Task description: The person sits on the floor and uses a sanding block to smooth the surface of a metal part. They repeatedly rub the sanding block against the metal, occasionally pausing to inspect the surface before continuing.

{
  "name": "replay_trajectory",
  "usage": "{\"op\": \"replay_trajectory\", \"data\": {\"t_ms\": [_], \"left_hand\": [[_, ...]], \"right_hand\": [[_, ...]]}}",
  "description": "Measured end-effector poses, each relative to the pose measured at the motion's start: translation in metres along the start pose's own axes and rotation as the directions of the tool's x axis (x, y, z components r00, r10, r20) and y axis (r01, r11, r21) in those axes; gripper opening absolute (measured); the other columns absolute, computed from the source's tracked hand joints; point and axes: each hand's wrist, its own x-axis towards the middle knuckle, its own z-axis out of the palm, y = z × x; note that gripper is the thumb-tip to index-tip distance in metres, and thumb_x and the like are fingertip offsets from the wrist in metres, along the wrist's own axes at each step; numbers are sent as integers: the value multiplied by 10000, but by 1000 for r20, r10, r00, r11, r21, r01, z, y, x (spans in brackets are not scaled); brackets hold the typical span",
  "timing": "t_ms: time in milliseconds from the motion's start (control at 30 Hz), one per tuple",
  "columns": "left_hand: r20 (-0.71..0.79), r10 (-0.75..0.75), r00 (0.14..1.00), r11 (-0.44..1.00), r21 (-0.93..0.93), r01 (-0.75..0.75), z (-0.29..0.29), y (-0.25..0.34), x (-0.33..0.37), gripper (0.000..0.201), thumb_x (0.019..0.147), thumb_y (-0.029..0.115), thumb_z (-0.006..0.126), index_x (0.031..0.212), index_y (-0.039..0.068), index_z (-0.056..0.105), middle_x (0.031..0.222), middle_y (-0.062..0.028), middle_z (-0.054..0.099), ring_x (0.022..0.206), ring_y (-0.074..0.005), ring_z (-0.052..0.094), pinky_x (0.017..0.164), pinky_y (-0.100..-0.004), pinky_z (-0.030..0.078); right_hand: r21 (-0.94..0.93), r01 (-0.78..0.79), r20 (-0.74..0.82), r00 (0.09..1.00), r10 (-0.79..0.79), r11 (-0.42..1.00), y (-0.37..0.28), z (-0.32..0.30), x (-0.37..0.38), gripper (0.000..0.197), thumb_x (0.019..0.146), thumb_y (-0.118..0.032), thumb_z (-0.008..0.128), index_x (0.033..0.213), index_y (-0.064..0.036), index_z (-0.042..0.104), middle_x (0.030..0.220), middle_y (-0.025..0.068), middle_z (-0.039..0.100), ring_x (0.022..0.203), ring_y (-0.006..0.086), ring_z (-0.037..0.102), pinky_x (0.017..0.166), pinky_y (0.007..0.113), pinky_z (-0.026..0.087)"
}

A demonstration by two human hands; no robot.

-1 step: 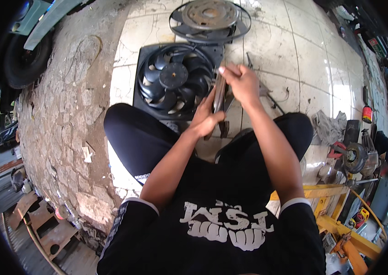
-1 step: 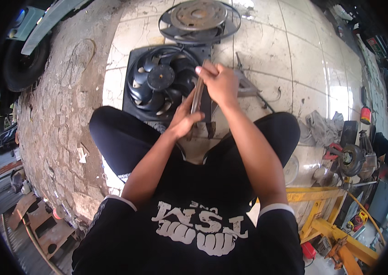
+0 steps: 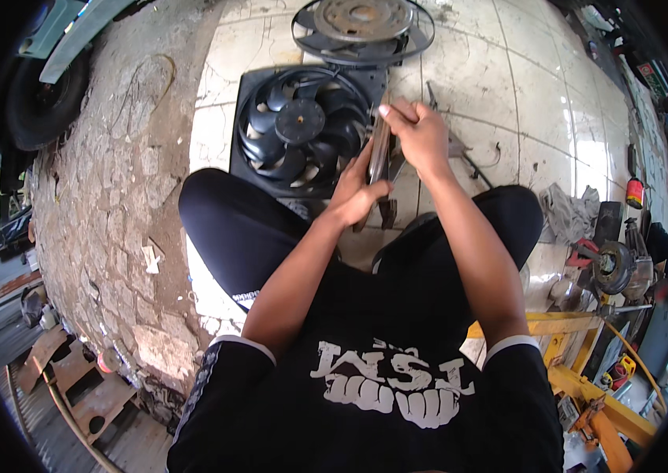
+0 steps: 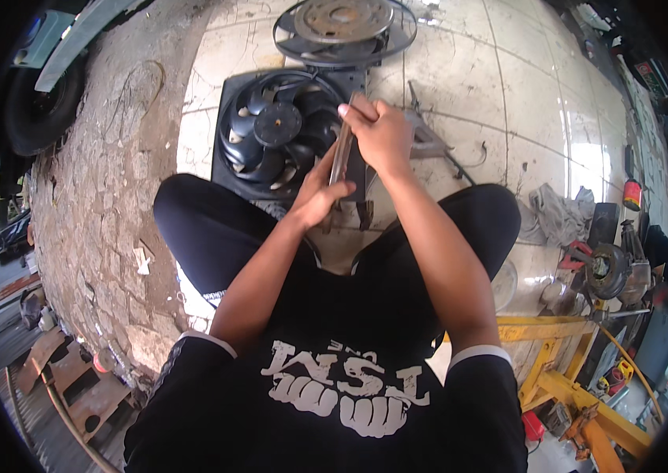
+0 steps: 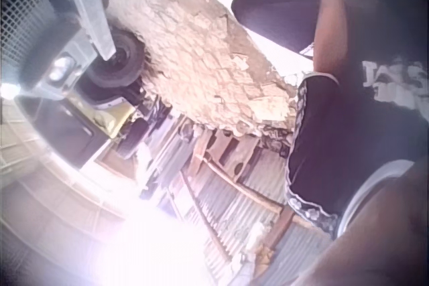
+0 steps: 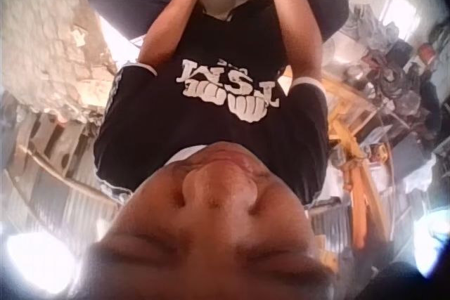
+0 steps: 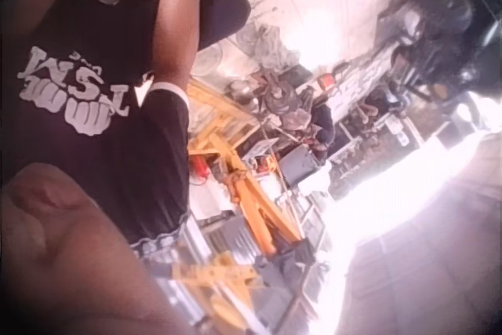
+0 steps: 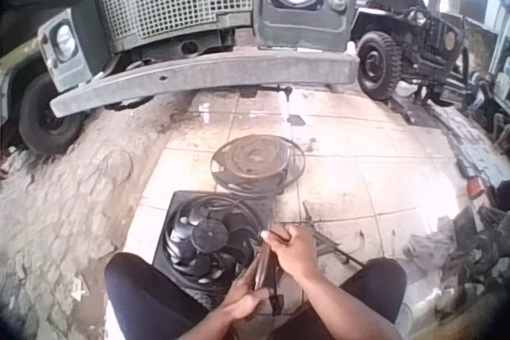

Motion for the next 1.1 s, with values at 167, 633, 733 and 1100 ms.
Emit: {"op": "replay_trajectory", "data": {"t_ms": [167, 633, 733, 1100], "left_hand": [[25, 17, 1000, 962, -273, -9, -4, -25, 20, 1051, 1005, 827, 401, 1709, 57, 277, 1238, -144, 623, 1113, -244, 599, 1056, -412, 462], [11, -353, 936, 868, -369, 331, 4, 17, 50, 809, 1058, 706, 454, 1558, 85, 594, 1449, -168, 670, 1287, -243, 625, 1088, -371, 464], [15, -308, 951, 867, -406, 288, 4, 1, 46, 817, 1032, 705, 511, 1606, 126, 546, 1510, -169, 637, 1320, -255, 611, 1112, -368, 456], [5, -418, 909, 816, -438, 378, -6, 0, 46, 834, 992, 759, 526, 1385, 52, 726, 1209, -173, 754, 1018, -225, 693, 866, -365, 538]], "right_hand": [[224, -30, 60, 998, 17, 974, 8, 4, -22, 443, 908, -409, 864, 840, -4, 696, 749, 66, 741, 701, 144, 694, 688, 322, 546], [212, 20, -52, 999, -9, 977, 18, 5, 8, 501, 923, -418, 857, 736, -29, 602, 676, 69, 681, 638, 135, 605, 640, 337, 499], [308, -75, 47, 997, 63, 948, 9, 1, -18, 441, 918, -368, 874, 778, -17, 646, 696, 39, 692, 658, 109, 610, 647, 307, 505], [257, -221, 236, 958, 161, 941, -15, -7, -38, 370, 929, -330, 869, 861, -12, 693, 748, 5, 698, 613, 79, 567, 597, 286, 456]]}}
